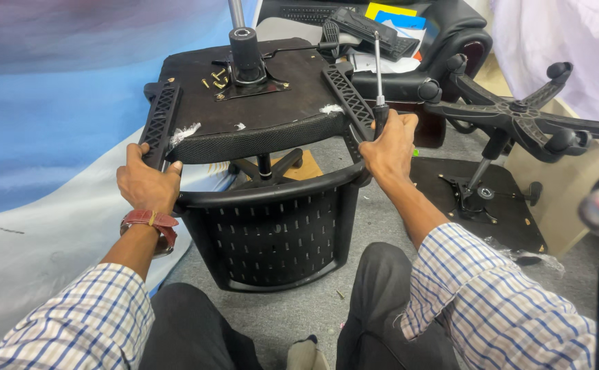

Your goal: The person uses a screwdriver to fasten screws into the base of an office chair, securing the seat cushion to the frame. They then lift the assembled chair upright to inspect the attachment.

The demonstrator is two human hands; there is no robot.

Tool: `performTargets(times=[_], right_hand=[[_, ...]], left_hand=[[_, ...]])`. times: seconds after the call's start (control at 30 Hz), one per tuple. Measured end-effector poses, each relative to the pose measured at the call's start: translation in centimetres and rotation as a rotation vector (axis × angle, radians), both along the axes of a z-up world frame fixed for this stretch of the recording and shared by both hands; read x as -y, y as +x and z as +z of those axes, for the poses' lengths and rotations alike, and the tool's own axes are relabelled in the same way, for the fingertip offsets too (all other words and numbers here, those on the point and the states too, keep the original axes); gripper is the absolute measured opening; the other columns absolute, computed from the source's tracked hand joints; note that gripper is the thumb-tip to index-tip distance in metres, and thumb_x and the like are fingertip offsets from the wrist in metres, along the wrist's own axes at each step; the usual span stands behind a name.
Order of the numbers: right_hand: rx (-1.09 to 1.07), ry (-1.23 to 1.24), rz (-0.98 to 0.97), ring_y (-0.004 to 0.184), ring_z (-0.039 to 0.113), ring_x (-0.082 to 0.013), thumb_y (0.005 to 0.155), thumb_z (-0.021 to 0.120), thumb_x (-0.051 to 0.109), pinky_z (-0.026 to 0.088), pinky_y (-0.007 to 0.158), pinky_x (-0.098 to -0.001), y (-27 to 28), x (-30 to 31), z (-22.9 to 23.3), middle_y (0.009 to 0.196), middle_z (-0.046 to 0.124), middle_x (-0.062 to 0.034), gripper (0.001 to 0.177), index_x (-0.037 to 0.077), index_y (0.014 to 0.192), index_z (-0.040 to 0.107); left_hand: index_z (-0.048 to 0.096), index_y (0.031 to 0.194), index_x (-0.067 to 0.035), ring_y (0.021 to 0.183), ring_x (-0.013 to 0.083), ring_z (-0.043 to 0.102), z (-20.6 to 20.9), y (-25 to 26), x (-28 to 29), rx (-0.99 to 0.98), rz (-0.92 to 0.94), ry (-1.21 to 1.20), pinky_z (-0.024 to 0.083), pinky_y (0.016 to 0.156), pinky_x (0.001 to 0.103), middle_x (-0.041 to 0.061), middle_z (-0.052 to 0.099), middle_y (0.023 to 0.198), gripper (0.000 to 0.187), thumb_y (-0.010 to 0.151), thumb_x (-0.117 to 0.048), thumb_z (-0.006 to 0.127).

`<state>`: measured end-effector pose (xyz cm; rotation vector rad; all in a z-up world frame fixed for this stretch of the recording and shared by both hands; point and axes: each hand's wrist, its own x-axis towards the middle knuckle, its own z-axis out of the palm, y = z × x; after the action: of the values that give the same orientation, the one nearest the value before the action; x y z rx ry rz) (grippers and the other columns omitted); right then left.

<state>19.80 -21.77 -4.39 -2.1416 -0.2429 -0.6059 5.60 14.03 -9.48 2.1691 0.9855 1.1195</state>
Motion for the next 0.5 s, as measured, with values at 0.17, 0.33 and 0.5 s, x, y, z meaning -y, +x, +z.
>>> performTargets(times=[0.17, 0.33, 0.5], right_hand=[[-0.065, -0.009, 0.046, 0.096, 0.062, -0.0297, 0.066, 0.081, -0.002, 0.06, 0.082, -0.0375, 2.8, 0.0, 0.4, 0.117, 0.041, -0.0123, 0.044, 0.003, 0.102, 0.056], [-0.196, 0.002, 0.02, 0.091, 0.065, -0.0293, 0.067, 0.085, -0.001, 0.062, 0.075, -0.0345, 3.6, -0.4, 1.0, 0.118, 0.046, -0.0152, 0.045, 0.004, 0.104, 0.06], [-0.375, 0.079, 0.074, 0.08, 0.074, -0.0213, 0.076, 0.079, 0.0, 0.059, 0.066, -0.0342, 3.0, 0.1, 1.9, 0.092, 0.071, -0.0106, 0.03, 0.007, 0.098, 0.061]], left_hand=[[0.054, 0.134, -0.015, 0.108, 0.0432, 0.057, -0.6, 3.1, -2.2, -0.052, -0.051, -0.002, 0.047, 0.095, 0.05, 0.026, 0.056, 0.113, 0.068, 0.076, -0.022, 0.089], [0.052, 0.134, -0.014, 0.111, 0.0438, 0.058, -0.2, 3.6, -3.0, -0.018, -0.157, 0.016, 0.048, 0.095, 0.048, 0.029, 0.062, 0.112, 0.063, 0.079, -0.018, 0.082], [0.044, 0.139, -0.005, 0.092, 0.0364, 0.068, 3.1, 1.8, -1.9, -0.02, -0.092, -0.301, 0.056, 0.072, 0.041, 0.026, 0.067, 0.109, 0.086, 0.061, -0.009, 0.079]])
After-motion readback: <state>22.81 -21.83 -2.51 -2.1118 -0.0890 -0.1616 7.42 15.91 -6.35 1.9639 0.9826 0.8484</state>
